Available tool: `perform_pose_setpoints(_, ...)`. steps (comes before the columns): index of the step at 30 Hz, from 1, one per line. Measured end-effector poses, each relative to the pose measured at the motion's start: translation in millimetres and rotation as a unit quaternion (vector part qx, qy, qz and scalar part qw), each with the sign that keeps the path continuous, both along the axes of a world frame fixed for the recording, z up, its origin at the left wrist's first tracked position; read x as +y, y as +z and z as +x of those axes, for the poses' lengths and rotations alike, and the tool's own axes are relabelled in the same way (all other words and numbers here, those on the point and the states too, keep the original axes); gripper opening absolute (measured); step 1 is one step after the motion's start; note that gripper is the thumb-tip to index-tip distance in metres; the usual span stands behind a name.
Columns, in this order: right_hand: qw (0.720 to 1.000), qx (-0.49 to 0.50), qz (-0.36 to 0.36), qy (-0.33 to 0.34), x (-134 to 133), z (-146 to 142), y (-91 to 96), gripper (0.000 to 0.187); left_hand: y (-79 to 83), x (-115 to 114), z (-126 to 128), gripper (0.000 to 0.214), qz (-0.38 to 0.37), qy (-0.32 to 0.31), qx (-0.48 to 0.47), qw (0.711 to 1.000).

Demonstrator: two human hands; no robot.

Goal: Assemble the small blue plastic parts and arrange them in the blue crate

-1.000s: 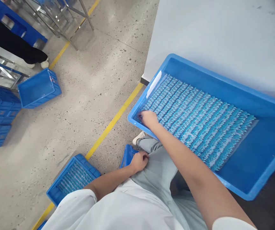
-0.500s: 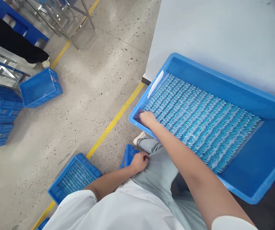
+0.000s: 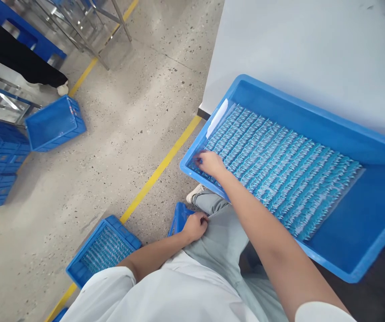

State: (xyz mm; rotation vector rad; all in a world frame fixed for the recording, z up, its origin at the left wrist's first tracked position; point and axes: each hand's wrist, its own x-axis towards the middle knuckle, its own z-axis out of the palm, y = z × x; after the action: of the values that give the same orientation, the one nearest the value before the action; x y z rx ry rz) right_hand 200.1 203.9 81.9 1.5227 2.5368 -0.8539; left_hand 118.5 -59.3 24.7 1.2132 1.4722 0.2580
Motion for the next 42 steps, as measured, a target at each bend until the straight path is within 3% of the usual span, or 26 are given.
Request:
perform_pose_setpoints(4,0.998,-0.044,0.011,-0.048,3.9,8.3,4.0,0.033,-0.8,0.1,0.0,0.031,0.003,0.001,0.002,1.0)
perform_pose_setpoints(32,0.996,-0.075,-0.051,-0.018,-0.2,-9.9,-10.8,0.027,0.7,2.2,0.5,0.031,0.004,-0.006,0.006,1.0)
perform_pose_setpoints(42,0.999,-0.045,0.002,0.019,0.5,-9.1,-1.2,0.031,0.8,2.2,0.6,0.032,0.002,-0.005,0.004,1.0)
